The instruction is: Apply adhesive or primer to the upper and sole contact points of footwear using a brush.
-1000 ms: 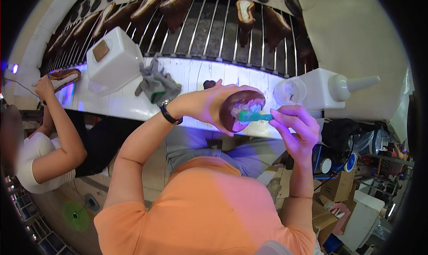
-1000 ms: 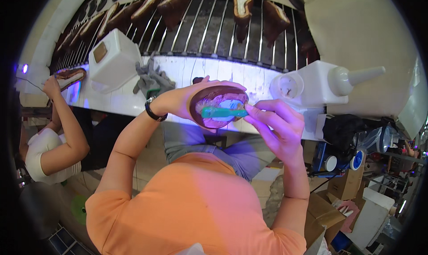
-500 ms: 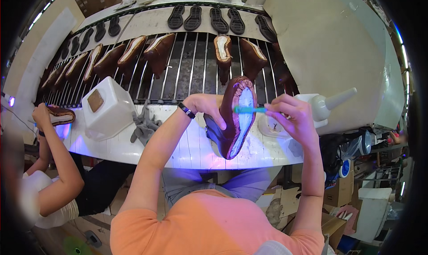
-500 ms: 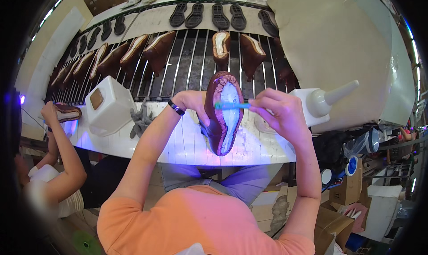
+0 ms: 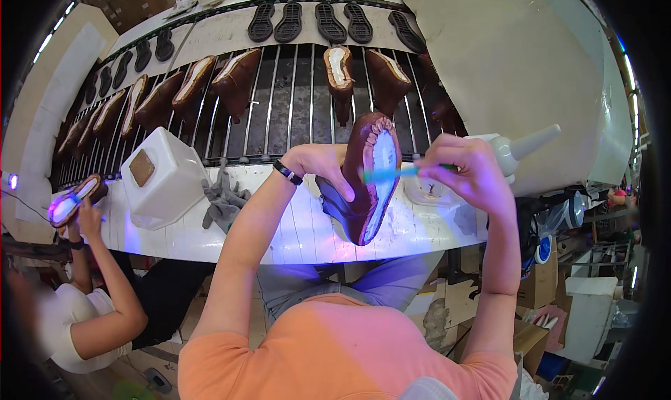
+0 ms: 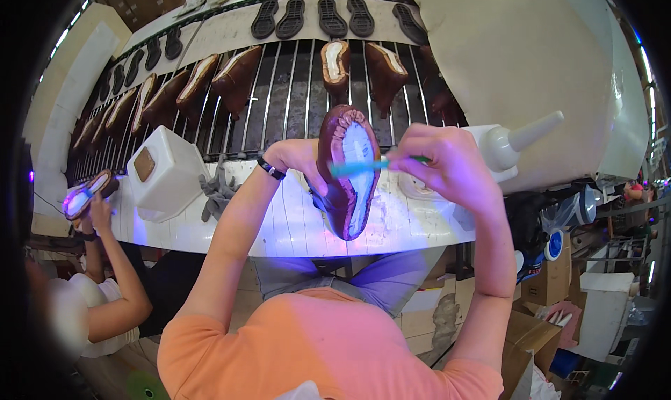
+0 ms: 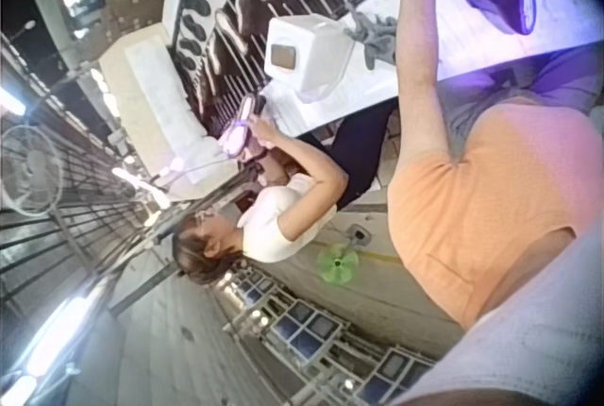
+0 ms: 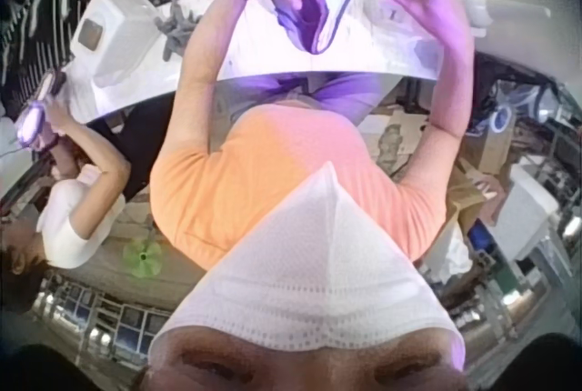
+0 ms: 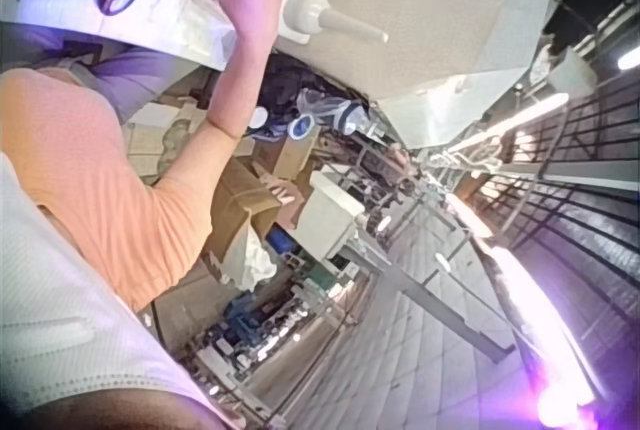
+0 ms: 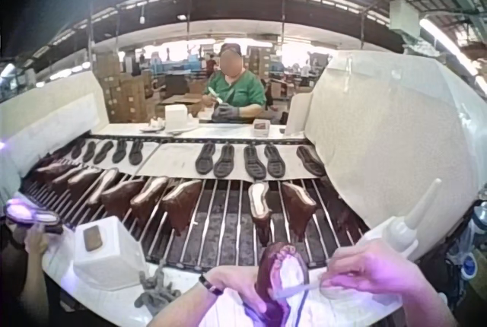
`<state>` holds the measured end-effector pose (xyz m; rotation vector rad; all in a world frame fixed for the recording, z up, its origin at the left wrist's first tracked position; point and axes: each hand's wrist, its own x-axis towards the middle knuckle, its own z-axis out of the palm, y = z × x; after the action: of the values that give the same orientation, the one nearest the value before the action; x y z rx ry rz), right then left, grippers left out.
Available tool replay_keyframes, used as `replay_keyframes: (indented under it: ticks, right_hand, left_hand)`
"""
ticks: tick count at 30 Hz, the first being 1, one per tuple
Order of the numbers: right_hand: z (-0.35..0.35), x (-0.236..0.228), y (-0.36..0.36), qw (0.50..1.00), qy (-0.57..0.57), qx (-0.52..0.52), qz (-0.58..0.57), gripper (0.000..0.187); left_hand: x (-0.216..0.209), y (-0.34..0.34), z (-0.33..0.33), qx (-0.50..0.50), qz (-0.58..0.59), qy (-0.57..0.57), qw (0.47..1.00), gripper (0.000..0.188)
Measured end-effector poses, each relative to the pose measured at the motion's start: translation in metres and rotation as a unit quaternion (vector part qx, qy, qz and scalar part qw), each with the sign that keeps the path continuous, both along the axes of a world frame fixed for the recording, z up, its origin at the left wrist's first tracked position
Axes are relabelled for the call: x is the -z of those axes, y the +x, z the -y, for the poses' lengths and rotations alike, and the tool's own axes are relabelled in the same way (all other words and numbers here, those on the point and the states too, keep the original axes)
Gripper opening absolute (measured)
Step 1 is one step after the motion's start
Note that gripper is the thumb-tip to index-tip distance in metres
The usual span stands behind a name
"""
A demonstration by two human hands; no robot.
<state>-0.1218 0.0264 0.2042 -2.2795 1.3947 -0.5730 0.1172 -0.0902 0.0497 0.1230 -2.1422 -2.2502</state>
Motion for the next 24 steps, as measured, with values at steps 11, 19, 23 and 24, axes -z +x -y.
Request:
replay_keyframes:
  ticks: [11, 19, 23, 24]
  right_hand:
    - [0.035, 0.064, -0.026, 0.971, 0.155, -0.054, 0.173, 0.012]
    - [-0.077, 0.132, -0.07, 0.921, 0.062, 0.336, 0.188, 0.017]
    - [-0.1, 0.171, -0.055, 0.879, -0.095, 0.461, -0.075, 0.014]
    - [-0.098, 0.171, -0.048, 0.875, -0.074, 0.464, -0.113, 0.013]
  left_hand:
    - [0.031, 0.023, -0.018, -0.197, -0.007, 0.113, 0.974, 0.057]
    - [0.041, 0.035, -0.07, -0.522, 0.057, -0.022, 0.851, 0.047]
    - [0.044, 0.014, -0.123, -0.531, 0.33, -0.247, 0.74, 0.066]
    - [0.042, 0.016, -0.127, -0.502, 0.342, -0.217, 0.764, 0.071]
